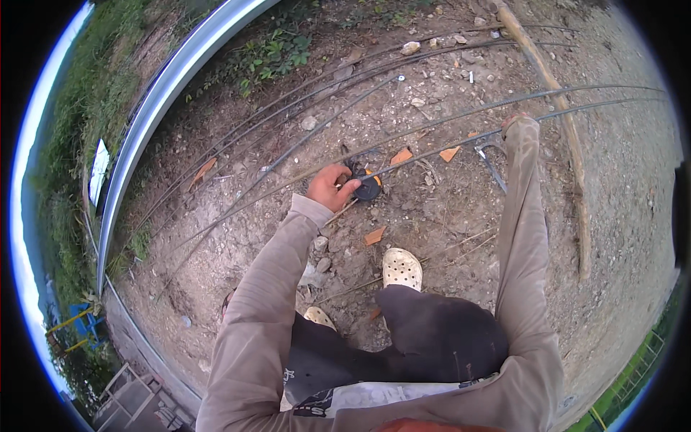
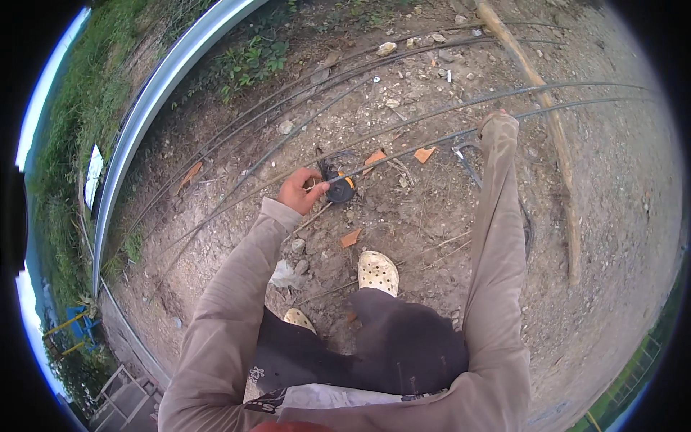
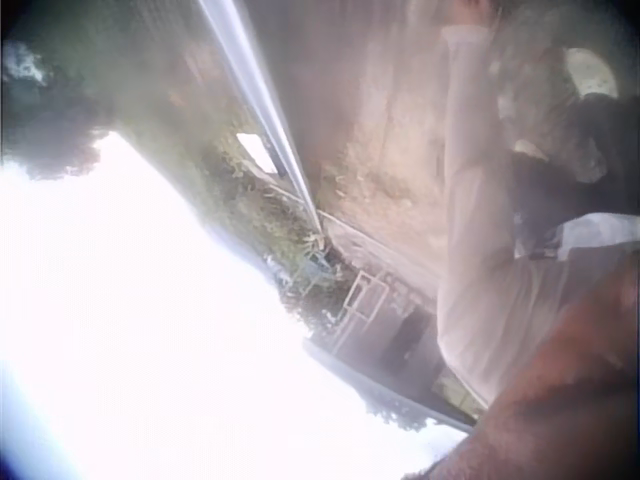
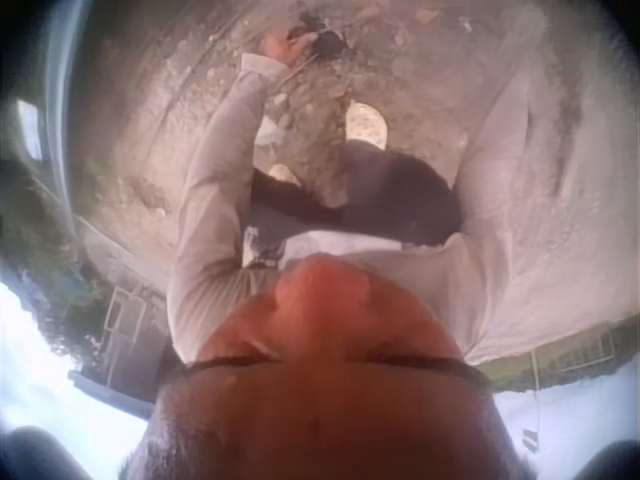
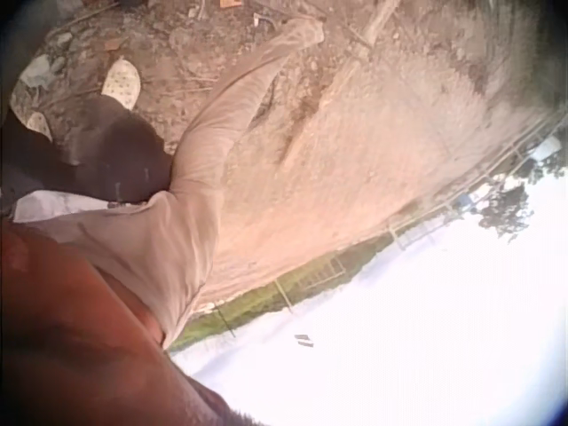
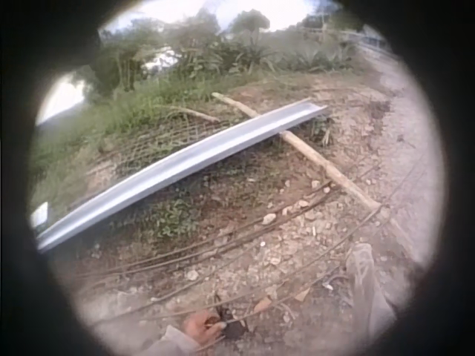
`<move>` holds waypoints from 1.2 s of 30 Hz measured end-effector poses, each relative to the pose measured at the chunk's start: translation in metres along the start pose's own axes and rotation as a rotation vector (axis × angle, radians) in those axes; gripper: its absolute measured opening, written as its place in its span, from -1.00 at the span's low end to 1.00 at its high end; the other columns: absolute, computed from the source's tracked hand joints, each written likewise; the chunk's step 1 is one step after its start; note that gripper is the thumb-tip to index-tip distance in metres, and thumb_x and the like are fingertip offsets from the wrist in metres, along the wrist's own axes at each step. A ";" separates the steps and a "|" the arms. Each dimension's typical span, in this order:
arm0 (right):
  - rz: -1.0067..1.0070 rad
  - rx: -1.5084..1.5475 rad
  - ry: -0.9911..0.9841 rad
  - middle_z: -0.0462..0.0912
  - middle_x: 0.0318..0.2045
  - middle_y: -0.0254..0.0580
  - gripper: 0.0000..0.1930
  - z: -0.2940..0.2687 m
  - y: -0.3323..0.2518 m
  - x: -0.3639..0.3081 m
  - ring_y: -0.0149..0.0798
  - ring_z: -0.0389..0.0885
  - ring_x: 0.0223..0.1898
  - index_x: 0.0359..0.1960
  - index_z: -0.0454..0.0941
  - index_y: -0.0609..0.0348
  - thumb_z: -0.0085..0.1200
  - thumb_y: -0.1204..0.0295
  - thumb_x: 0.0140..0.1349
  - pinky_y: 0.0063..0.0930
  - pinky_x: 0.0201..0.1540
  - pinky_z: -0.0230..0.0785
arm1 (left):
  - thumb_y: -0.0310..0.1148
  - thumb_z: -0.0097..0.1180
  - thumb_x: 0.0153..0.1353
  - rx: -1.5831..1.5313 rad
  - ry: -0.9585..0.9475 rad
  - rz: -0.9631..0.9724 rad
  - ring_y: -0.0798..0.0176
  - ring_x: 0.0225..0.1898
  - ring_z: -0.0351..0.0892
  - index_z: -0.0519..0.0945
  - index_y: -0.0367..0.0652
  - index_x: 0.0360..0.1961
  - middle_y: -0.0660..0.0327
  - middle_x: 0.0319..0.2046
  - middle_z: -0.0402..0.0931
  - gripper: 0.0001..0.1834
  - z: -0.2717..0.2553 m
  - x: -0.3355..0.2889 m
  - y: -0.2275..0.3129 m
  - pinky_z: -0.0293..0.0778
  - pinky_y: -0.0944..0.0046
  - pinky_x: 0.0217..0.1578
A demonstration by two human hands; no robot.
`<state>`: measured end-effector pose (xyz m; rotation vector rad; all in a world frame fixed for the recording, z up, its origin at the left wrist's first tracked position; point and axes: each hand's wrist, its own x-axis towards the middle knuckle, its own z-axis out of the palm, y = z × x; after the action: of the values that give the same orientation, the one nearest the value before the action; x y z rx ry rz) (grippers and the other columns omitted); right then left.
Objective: The person measures a metal rod with a tape measure and cuts it using a hand hacksaw.
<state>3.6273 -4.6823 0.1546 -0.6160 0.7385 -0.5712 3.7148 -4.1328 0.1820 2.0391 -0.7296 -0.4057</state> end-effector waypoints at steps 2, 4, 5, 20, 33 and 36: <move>-0.026 -0.040 0.077 0.35 -0.70 -0.14 -0.74 0.010 0.018 0.000 -0.07 0.30 -0.64 -0.59 0.30 0.11 -0.22 0.21 0.13 -0.13 -0.53 0.16 | -0.33 0.11 0.03 -0.002 0.117 -0.007 0.18 -0.44 0.42 0.50 -0.19 -0.37 0.15 -0.50 0.41 -0.82 -0.022 -0.002 -0.019 0.35 0.28 -0.40; -0.044 -0.076 0.101 0.35 -0.70 -0.14 -0.74 0.011 0.022 -0.001 -0.08 0.31 -0.64 -0.58 0.30 0.11 -0.21 0.22 0.14 -0.14 -0.53 0.17 | -0.36 0.07 0.03 0.072 0.240 0.014 0.11 -0.38 0.43 0.50 -0.17 -0.31 0.12 -0.43 0.44 -0.81 -0.046 -0.005 -0.022 0.36 0.22 -0.32; -0.048 -0.088 0.103 0.36 -0.69 -0.14 -0.74 0.015 0.026 -0.002 -0.08 0.31 -0.64 -0.58 0.30 0.11 -0.21 0.22 0.14 -0.15 -0.53 0.18 | -0.36 0.07 0.03 0.081 0.251 0.003 0.11 -0.38 0.43 0.50 -0.17 -0.31 0.12 -0.43 0.44 -0.81 -0.058 -0.008 -0.033 0.36 0.22 -0.32; -0.130 -0.234 0.159 0.39 -0.67 -0.16 -0.76 0.046 0.034 -0.020 -0.14 0.35 -0.65 -0.55 0.30 0.13 -0.19 0.26 0.17 -0.29 -0.51 0.25 | -0.08 0.00 0.04 0.191 -0.026 -0.420 0.09 -0.27 0.52 0.54 -0.07 -0.24 0.10 -0.35 0.55 -0.65 -0.056 -0.021 -0.081 0.31 0.17 -0.12; -0.228 -0.279 0.184 0.42 -0.65 -0.17 -0.78 0.056 0.032 -0.027 -0.19 0.39 -0.65 -0.51 0.31 0.15 -0.17 0.29 0.20 -0.40 -0.50 0.32 | -0.07 -0.02 0.02 0.233 0.043 -0.310 0.10 -0.31 0.52 0.57 0.00 -0.32 0.15 -0.39 0.56 -0.69 -0.054 -0.018 -0.089 0.19 -0.01 -0.05; -0.347 -0.271 0.105 0.40 -0.67 -0.20 -0.78 0.045 0.008 -0.031 -0.23 0.38 -0.66 -0.52 0.30 0.14 -0.14 0.30 0.21 -0.43 -0.53 0.31 | -0.11 -0.01 0.04 0.090 -0.003 -0.300 0.00 -0.31 0.52 0.54 -0.08 -0.26 0.05 -0.37 0.54 -0.67 -0.044 0.001 -0.075 0.41 0.22 -0.28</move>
<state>3.6443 -4.6424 0.1894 -0.9818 0.8209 -0.8347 3.7640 -4.0738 0.1425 2.2412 -0.4498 -0.5544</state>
